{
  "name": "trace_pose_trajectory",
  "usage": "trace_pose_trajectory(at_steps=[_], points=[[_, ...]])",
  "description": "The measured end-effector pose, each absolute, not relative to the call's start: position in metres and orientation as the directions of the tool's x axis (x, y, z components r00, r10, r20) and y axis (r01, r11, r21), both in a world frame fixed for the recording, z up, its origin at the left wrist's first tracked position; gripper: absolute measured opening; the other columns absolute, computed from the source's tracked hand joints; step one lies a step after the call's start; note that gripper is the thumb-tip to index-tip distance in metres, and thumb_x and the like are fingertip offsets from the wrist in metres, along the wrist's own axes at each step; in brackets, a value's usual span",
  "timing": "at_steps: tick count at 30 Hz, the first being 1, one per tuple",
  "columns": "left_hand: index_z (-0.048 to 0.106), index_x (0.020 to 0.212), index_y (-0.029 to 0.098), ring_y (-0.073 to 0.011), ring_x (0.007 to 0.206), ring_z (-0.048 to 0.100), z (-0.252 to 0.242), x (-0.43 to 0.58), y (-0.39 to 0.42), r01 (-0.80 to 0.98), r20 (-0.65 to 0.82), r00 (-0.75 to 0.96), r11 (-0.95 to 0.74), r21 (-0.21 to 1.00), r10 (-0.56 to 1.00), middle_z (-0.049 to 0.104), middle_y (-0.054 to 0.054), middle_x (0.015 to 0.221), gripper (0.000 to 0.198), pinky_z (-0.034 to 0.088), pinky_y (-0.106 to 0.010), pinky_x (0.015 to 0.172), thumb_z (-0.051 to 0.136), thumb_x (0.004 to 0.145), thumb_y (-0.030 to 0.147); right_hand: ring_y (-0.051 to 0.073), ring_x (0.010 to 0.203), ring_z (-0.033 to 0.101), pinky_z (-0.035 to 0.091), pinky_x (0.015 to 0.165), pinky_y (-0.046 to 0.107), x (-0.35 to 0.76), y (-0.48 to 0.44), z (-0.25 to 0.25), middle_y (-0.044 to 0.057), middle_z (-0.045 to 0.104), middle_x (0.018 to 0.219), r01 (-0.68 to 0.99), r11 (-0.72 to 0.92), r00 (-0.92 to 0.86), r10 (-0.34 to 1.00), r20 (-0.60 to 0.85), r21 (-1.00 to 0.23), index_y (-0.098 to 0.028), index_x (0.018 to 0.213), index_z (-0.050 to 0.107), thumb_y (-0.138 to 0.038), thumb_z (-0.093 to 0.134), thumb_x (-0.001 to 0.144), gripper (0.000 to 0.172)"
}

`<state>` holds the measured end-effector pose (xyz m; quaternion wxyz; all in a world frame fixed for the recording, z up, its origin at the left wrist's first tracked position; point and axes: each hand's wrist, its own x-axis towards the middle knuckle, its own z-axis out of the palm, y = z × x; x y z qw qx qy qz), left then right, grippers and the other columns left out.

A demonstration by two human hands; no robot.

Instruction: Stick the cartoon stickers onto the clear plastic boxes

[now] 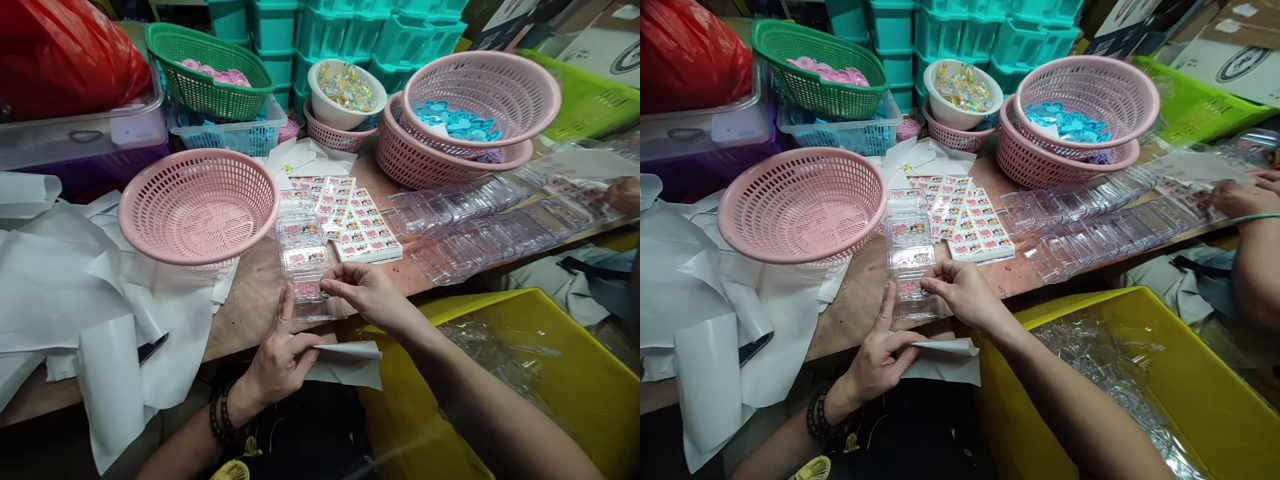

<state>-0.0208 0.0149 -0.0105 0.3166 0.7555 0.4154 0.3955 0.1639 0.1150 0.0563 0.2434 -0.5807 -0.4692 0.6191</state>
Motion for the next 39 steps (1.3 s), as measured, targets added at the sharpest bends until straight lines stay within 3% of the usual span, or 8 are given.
trace_pose_trajectory(at_steps=[10, 16, 23, 28, 31, 33, 36, 39], points=[[0.074, 0.099, 0.018, -0.0372, 0.152, 0.017, -0.011, -0.021, 0.015, 0.368, 0.34, 0.338, -0.455, 0.811, 0.878, -0.008, -0.005, 0.169, 0.019, 0.03, -0.051, 0.122, 0.064, 0.086, 0.009, 0.014, 0.07, 0.056, 0.043, 0.069, 0.03, 0.164, 0.118, 0.055, 0.001, 0.064, 0.073, 0.303, -0.405, -0.225, 0.85, -0.477, -0.863, -0.016, 0.075, 0.068, -0.053, 0.078, 0.066, 0.04], [0.073, 0.1, 0.018, -0.0373, 0.152, 0.019, -0.011, -0.021, 0.015, 0.382, 0.344, 0.347, -0.467, 0.797, 0.872, -0.008, -0.006, 0.169, 0.02, 0.032, -0.05, 0.121, 0.064, 0.085, 0.008, 0.014, 0.07, 0.058, 0.045, 0.068, 0.029, 0.164, 0.117, 0.056, 0.003, 0.066, 0.074, 0.395, -0.362, -0.21, 0.859, -0.466, -0.845, -0.015, 0.078, 0.068, -0.044, 0.072, 0.075, 0.029], [0.071, 0.101, 0.02, -0.0331, 0.155, 0.009, -0.01, -0.018, 0.016, 0.443, 0.354, 0.34, -0.48, 0.757, 0.871, 0.006, -0.001, 0.17, 0.022, 0.028, -0.054, 0.123, 0.06, 0.087, 0.007, 0.012, 0.062, 0.052, 0.039, 0.057, 0.026, 0.154, 0.113, 0.063, 0.0, 0.061, 0.069, 0.515, -0.269, -0.173, 0.897, -0.406, -0.814, -0.017, 0.077, 0.064, -0.041, 0.067, 0.08, 0.024], [0.07, 0.098, 0.018, -0.0339, 0.153, 0.021, -0.011, -0.018, 0.018, 0.493, 0.38, 0.312, -0.491, 0.719, 0.87, 0.022, -0.006, 0.167, 0.019, 0.033, -0.057, 0.121, 0.06, 0.088, 0.005, 0.017, 0.061, 0.055, 0.036, 0.058, 0.028, 0.148, 0.109, 0.067, 0.002, 0.062, 0.068, 0.817, -0.075, -0.108, 0.954, -0.279, -0.572, -0.021, 0.089, 0.062, -0.043, 0.067, 0.084, 0.023], [0.07, 0.097, 0.018, -0.034, 0.153, 0.02, -0.013, -0.02, 0.02, 0.507, 0.373, 0.284, -0.468, 0.723, 0.884, 0.02, -0.005, 0.167, 0.017, 0.031, -0.056, 0.122, 0.061, 0.089, 0.007, 0.023, 0.063, 0.057, 0.036, 0.06, 0.031, 0.162, 0.109, 0.065, 0.004, 0.061, 0.067, 0.906, -0.114, 0.022, 0.975, -0.223, -0.408, -0.018, 0.114, 0.06, -0.056, 0.065, 0.084, 0.049], [0.071, 0.096, 0.019, -0.0341, 0.153, 0.02, -0.015, -0.022, 0.022, 0.501, 0.355, 0.264, -0.442, 0.744, 0.897, 0.017, -0.003, 0.168, 0.014, 0.031, -0.056, 0.122, 0.062, 0.089, 0.01, 0.023, 0.065, 0.057, 0.039, 0.062, 0.032, 0.175, 0.107, 0.059, 0.004, 0.061, 0.067, 0.853, -0.184, 0.052, 0.961, -0.272, -0.488, -0.016, 0.111, 0.062, -0.065, 0.058, 0.084, 0.056], [0.072, 0.095, 0.019, -0.0328, 0.154, 0.019, -0.016, -0.025, 0.021, 0.475, 0.339, 0.26, -0.425, 0.77, 0.904, 0.013, -0.002, 0.169, 0.015, 0.034, -0.052, 0.121, 0.062, 0.089, 0.01, 0.022, 0.076, 0.061, 0.047, 0.072, 0.034, 0.181, 0.095, 0.048, 0.005, 0.066, 0.078, 0.562, -0.297, -0.132, 0.889, -0.438, -0.772, -0.017, 0.095, 0.066, -0.074, 0.048, 0.084, 0.061], [0.074, 0.095, 0.019, -0.0321, 0.154, 0.017, -0.016, -0.03, 0.019, 0.431, 0.326, 0.267, -0.415, 0.801, 0.907, 0.01, -0.002, 0.17, 0.017, 0.033, -0.05, 0.121, 0.062, 0.088, 0.009, 0.024, 0.099, 0.065, 0.05, 0.089, 0.038, 0.168, 0.075, 0.041, 0.009, 0.07, 0.105, 0.232, -0.464, -0.178, 0.844, -0.506, -0.855, -0.017, 0.111, 0.064, -0.068, 0.064, 0.076, 0.061]])
